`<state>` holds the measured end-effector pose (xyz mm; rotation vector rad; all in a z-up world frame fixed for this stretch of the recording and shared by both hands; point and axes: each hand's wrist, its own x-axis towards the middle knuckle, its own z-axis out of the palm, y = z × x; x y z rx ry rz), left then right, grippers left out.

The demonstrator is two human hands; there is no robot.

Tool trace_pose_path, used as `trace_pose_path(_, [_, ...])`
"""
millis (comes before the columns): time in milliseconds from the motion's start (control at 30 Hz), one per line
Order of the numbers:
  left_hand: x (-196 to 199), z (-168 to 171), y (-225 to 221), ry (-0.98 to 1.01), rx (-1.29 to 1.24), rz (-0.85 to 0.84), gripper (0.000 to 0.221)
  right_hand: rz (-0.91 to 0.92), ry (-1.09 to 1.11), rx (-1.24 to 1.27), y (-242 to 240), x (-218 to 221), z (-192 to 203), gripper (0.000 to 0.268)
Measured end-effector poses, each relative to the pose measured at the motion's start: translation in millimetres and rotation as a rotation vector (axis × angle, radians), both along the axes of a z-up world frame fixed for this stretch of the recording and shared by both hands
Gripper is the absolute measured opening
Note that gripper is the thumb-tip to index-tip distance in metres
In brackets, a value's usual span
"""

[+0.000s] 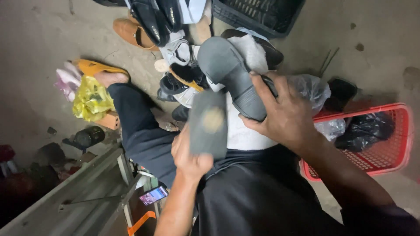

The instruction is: Cleaning and repairing various shoes and sandals using a brush and other hand tools in a workshop.

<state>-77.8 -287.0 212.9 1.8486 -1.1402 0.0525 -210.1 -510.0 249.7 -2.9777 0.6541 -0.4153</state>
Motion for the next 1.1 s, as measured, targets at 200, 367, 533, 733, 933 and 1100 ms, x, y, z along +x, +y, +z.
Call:
trace_pose_path(200, [6,10,-28,0.313,0.188,-0.064,0.038,-0.024,0.045,-0.029,12,4,-7,0.094])
trace_pose_path(367, [0,-38,-4,0.215,0.083,0.018,0.044,-0.011,0.057,-0.025,12,4,0,0.095])
trace_pose_path(533, [4,15,-24,0.425,0.179,-0.038,0.044,0.03,-0.003,0.116,12,-8,7,0.093])
trace_pose_path(733, [17,-23,-4,-0.135,-0.068,0.02,0.03,0.026,0.106,0.031,19,-30,9,0.087])
trace_pose_path(933, [26,19,-31,0.612,-0.263,0.185,0.036,0.041,0.074,-0.006,14,-27,2,0.092])
trace_pose_path(1100, [46,30,-29,0.584,0.114,0.239,0.038,0.092,0.036,-0.053,14,-18,1,0.092])
